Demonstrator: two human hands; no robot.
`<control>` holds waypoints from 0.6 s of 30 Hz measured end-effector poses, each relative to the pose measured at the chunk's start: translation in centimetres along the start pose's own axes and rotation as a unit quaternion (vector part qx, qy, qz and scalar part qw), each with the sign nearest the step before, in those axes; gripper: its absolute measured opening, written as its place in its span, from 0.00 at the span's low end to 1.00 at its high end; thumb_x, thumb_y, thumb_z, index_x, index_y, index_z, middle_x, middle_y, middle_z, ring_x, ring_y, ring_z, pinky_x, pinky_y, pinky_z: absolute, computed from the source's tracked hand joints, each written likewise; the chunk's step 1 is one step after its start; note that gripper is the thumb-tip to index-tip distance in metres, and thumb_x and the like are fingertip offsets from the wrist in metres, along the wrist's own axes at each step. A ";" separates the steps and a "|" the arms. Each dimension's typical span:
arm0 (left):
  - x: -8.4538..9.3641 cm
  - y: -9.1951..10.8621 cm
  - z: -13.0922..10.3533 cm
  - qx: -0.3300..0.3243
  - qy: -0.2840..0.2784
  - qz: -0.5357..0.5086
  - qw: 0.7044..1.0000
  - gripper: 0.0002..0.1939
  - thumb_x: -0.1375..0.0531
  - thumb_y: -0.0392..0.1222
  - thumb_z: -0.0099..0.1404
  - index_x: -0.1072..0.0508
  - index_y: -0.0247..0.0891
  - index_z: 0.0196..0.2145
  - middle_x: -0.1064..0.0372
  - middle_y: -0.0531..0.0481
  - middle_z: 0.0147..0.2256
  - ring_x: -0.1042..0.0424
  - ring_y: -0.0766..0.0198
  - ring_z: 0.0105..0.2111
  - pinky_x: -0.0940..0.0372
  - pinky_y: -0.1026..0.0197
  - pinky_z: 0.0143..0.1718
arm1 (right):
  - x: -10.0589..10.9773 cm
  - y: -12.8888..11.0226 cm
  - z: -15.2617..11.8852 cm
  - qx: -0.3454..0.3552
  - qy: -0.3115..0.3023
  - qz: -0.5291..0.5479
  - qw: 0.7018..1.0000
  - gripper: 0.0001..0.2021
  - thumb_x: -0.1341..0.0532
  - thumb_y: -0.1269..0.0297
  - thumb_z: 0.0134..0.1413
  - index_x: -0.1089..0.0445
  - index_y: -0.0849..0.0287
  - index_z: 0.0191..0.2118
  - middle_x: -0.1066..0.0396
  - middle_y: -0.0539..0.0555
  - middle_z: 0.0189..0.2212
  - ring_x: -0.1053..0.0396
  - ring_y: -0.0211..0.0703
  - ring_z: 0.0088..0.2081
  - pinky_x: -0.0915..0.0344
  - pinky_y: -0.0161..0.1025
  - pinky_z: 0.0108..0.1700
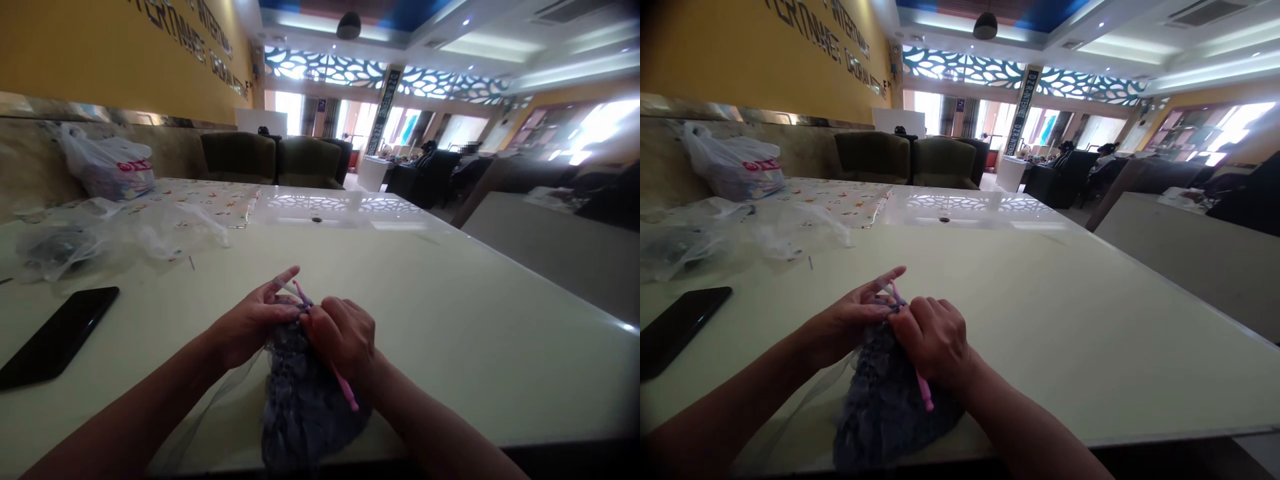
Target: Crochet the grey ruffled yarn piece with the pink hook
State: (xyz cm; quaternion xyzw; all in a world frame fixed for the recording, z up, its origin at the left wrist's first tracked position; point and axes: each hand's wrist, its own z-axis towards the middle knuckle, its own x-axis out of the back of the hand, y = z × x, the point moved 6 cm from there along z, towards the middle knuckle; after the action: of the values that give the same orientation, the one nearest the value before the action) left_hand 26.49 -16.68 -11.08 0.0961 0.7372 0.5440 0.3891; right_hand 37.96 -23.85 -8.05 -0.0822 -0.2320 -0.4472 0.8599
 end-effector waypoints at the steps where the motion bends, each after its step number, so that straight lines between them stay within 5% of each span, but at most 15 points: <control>1: -0.1 0.0 0.0 0.017 -0.022 -0.021 0.999 0.44 0.33 0.31 0.56 0.46 0.41 0.67 0.27 0.52 0.34 0.27 0.68 0.35 0.35 0.66 0.42 | 0.2 0.0 0.0 0.011 0.014 0.030 0.999 0.09 0.42 0.71 0.62 0.37 0.58 0.29 0.40 0.47 0.21 0.46 0.36 0.23 0.49 0.37 0.27; 7: 1.1 2.0 0.1 -0.009 -0.035 -0.016 0.999 0.49 0.34 0.28 0.56 0.53 0.45 0.69 0.27 0.51 0.34 0.27 0.67 0.30 0.33 0.67 0.32 | 0.6 2.0 0.6 -0.071 -0.001 0.269 0.961 0.02 0.41 0.71 0.62 0.31 0.61 0.36 0.30 0.52 0.27 0.33 0.35 0.27 0.38 0.33 0.30; 15: 1.3 2.2 0.4 -0.051 -0.008 0.030 0.998 0.44 0.32 0.31 0.54 0.42 0.43 0.65 0.29 0.54 0.32 0.31 0.71 0.28 0.37 0.69 0.29 | -0.8 4.3 -0.1 -0.265 -0.082 0.474 0.836 0.12 0.43 0.65 0.64 0.31 0.60 0.28 0.31 0.50 0.24 0.35 0.37 0.26 0.39 0.35 0.28; 18: 0.7 1.2 0.4 -0.038 -0.001 0.042 0.998 0.39 0.31 0.32 0.54 0.35 0.44 0.62 0.28 0.53 0.34 0.30 0.70 0.30 0.36 0.68 0.32 | -0.6 3.9 0.0 -0.243 -0.048 0.402 0.881 0.11 0.43 0.66 0.63 0.33 0.59 0.28 0.34 0.49 0.23 0.38 0.35 0.24 0.41 0.33 0.27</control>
State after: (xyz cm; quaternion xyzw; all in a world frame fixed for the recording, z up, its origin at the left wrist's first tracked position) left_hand 25.94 -15.54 -10.37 0.1125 0.7108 0.5873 0.3705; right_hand 40.77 -21.12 -8.09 -0.3964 -0.1036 -0.1010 0.9066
